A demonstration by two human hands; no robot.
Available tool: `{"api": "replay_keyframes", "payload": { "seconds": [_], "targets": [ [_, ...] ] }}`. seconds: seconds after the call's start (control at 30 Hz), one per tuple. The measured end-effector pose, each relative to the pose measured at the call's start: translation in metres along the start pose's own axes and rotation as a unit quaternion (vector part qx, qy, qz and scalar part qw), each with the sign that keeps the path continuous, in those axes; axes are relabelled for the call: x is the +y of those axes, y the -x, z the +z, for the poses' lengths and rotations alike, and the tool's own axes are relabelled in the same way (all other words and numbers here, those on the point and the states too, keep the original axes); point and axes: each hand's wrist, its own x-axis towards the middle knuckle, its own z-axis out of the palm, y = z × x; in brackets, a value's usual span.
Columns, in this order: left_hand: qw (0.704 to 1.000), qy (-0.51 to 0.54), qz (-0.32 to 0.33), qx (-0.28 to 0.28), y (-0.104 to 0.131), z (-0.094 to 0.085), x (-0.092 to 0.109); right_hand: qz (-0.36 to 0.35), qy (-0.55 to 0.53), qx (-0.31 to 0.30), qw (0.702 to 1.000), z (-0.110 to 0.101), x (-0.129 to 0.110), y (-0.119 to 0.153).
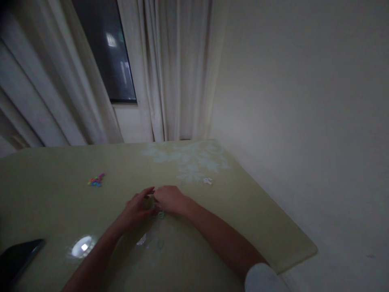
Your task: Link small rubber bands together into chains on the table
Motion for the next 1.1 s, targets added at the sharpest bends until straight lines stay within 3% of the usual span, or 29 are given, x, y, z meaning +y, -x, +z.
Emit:
{"api": "replay_keyframes", "payload": {
  "seconds": [0.13, 0.23, 0.33, 0.47, 0.67, 0.7, 0.8, 0.87, 0.97, 1.1],
  "targets": [
    [1.0, 0.006, 0.002, -0.001, 0.0, 0.001, -0.001, 0.02, -0.011, -0.07, 0.997, -0.012, 0.0, -0.007],
    [1.0, 0.014, -0.006, -0.003, -0.001, 0.002, -0.003, -0.005, -0.048, -0.08, 0.996, -0.021, 0.005, -0.005],
    [1.0, 0.011, -0.012, 0.004, -0.003, 0.002, -0.006, -0.019, -0.086, -0.039, 0.995, -0.026, 0.011, 0.004],
    [1.0, 0.003, -0.008, 0.012, -0.006, 0.002, -0.009, 0.027, -0.122, 0.067, 0.99, -0.017, 0.012, 0.027],
    [0.993, -0.021, 0.047, 0.105, 0.0, -0.005, -0.002, 0.092, -0.126, 0.068, 0.985, 0.016, -0.005, 0.059],
    [0.993, -0.034, 0.057, 0.096, 0.003, -0.008, 0.001, 0.103, -0.123, 0.068, 0.985, 0.019, -0.007, 0.061],
    [0.996, -0.08, 0.034, -0.013, 0.011, -0.013, 0.011, 0.12, -0.124, 0.059, 0.983, 0.024, -0.012, 0.062],
    [0.994, -0.097, 0.017, -0.055, 0.015, -0.013, 0.015, 0.118, -0.133, 0.061, 0.982, 0.024, -0.012, 0.061],
    [0.994, -0.096, 0.02, -0.058, 0.016, -0.011, 0.016, 0.119, -0.179, 0.092, 0.972, 0.024, -0.008, 0.059],
    [0.996, -0.062, 0.032, -0.059, 0.013, -0.012, 0.016, 0.124, -0.305, 0.129, 0.935, 0.026, 0.002, 0.058]
  ]
}}
